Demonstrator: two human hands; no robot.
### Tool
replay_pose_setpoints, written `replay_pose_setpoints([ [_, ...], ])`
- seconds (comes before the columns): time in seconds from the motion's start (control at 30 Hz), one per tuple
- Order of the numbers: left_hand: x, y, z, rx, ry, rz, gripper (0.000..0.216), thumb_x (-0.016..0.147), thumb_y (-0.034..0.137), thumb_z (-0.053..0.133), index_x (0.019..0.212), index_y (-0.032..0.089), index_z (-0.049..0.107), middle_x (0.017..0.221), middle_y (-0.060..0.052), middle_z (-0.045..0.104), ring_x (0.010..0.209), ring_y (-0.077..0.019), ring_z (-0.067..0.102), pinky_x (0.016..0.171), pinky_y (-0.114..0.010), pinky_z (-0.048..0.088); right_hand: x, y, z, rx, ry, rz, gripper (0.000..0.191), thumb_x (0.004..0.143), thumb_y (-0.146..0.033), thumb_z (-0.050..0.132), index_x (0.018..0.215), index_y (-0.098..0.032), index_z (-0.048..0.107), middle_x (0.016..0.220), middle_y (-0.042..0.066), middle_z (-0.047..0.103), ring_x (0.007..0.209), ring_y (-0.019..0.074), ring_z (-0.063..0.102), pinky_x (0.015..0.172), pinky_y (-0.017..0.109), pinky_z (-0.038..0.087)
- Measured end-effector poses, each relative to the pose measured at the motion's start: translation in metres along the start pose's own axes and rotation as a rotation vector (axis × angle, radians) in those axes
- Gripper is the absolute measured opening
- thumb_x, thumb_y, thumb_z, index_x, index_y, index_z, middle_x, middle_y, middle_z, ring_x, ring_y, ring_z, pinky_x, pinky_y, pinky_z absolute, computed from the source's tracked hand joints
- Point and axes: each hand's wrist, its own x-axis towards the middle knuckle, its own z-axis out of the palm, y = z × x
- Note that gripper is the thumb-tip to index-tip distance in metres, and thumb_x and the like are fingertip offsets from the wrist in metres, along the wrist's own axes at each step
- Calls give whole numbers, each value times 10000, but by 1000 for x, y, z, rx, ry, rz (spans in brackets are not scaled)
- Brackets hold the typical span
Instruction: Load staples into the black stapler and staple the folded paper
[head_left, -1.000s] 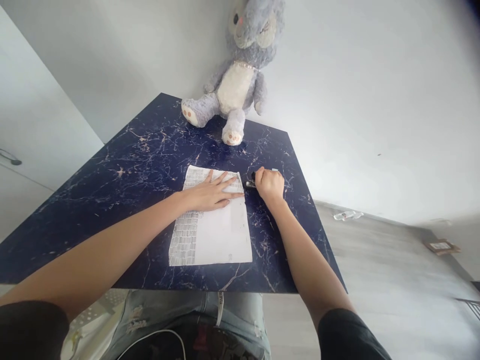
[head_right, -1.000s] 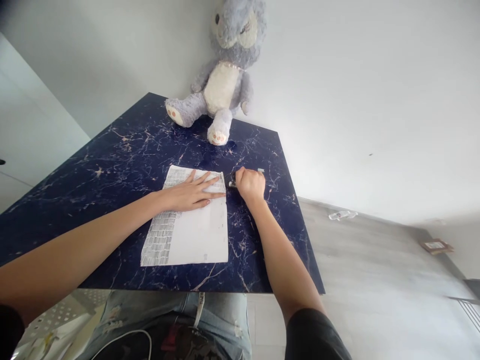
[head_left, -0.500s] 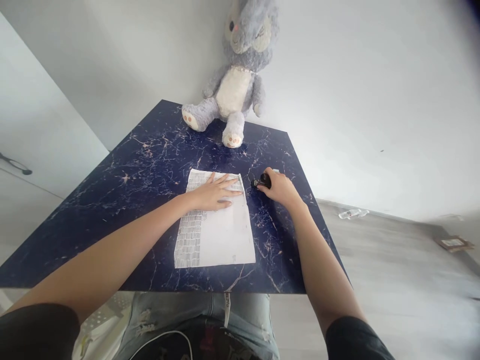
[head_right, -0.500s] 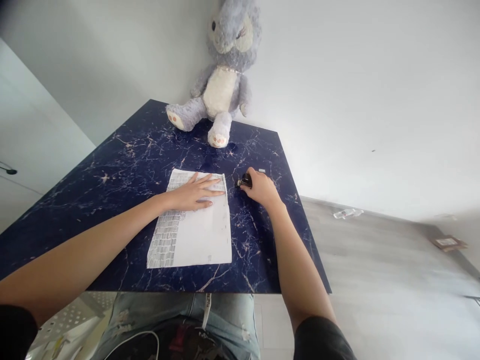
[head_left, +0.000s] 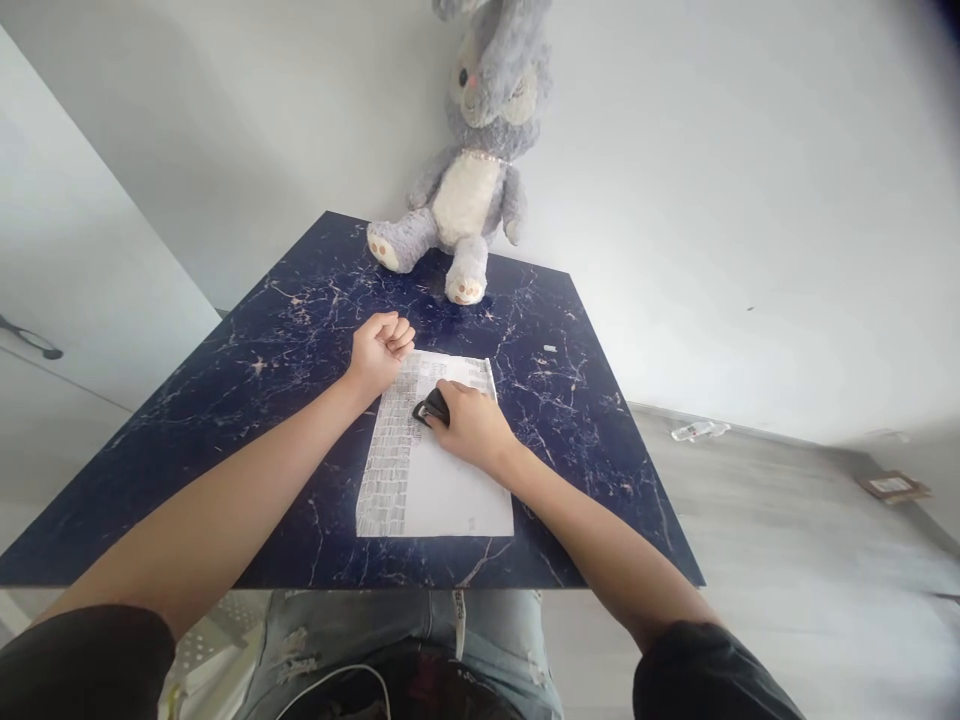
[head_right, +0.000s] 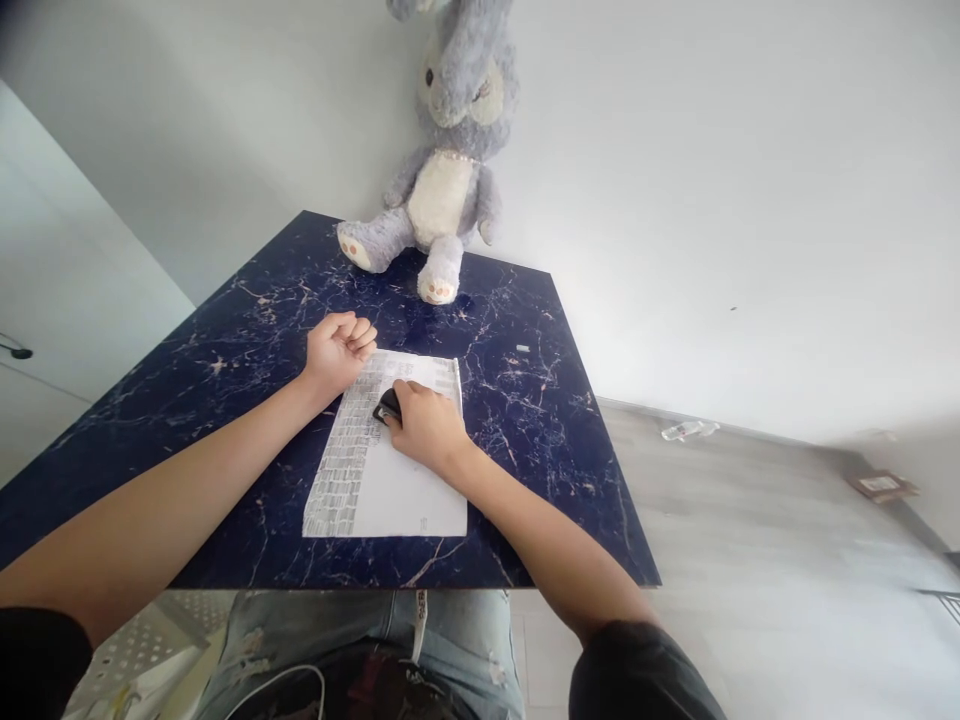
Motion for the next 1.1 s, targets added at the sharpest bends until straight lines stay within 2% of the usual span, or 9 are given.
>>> replay_pose_setpoints([
  [0.1,-2,0,2,-11,-39,-41,556,869,286,629,580,190,164,625,38,168,515,-88,256,455,-199,288,-10,18,-6,-8,-14,58,140,947,-337,661,975,-240,564,972,75,755,776,228,654,621,323,345],
  [0.33,-3,-4,6,-58,-92,-78,540,887,262,613,561,189,188,618,40,162,506,-86,235,450,-212,263,-78,111,-45,56,-1,285,280,927,-441,658,832,-266,461,733,28,661,638,219,605,573,327,381],
  [0.53,-5,-5,10,-48,-113,-95,552,872,235,627,547,185,184,590,42,155,493,-79,226,446,-224,224,-100,139,-58,120,-12,294,342,905,-581,680,894,-264,552,724,19,653,648,225,612,590,340,425],
  [0.6,-5,-6,9,-59,-132,-104,551,856,237,635,546,187,182,580,44,150,485,-77,218,440,-231,202,-95,153,-66,222,13,252,384,959,-644,584,1011,-264,614,866,52,716,773,252,675,662,369,510],
  [0.67,-4,-7,7,-71,-159,-131,554,840,248,642,547,191,176,565,47,137,473,-75,202,434,-238,180,-83,175,-74,286,183,222,458,1055,-623,365,1124,-263,640,1112,111,737,1021,291,710,816,429,580],
  [0.73,-3,-6,4,-75,-184,-173,568,829,266,650,547,196,162,551,49,124,462,-74,191,430,-241,175,-65,202,-77,170,281,203,432,1063,-563,399,1221,-249,649,1320,158,689,1259,323,654,1013,481,563],
  [0.87,-2,-5,0,-81,-224,-245,601,810,294,671,552,199,136,540,51,108,441,-72,195,425,-232,216,-21,246,-62,-48,120,180,518,1025,-427,517,1455,-150,597,1621,238,501,1530,380,463,1251,557,400],
  [0.97,-4,-6,-4,-74,-330,-295,639,772,348,700,545,208,119,525,61,71,414,-69,177,417,-231,229,7,259,-50,-107,24,111,479,1019,-273,504,1452,-113,632,1596,230,549,1486,364,521,1257,534,393],
  [1.1,-10,-12,-7,46,-684,-493,742,710,474,802,464,220,150,477,63,91,385,-69,168,395,-255,231,41,245,-48,-120,41,41,324,978,-167,530,1174,-139,787,1240,181,763,1066,285,729,1037,439,546],
])
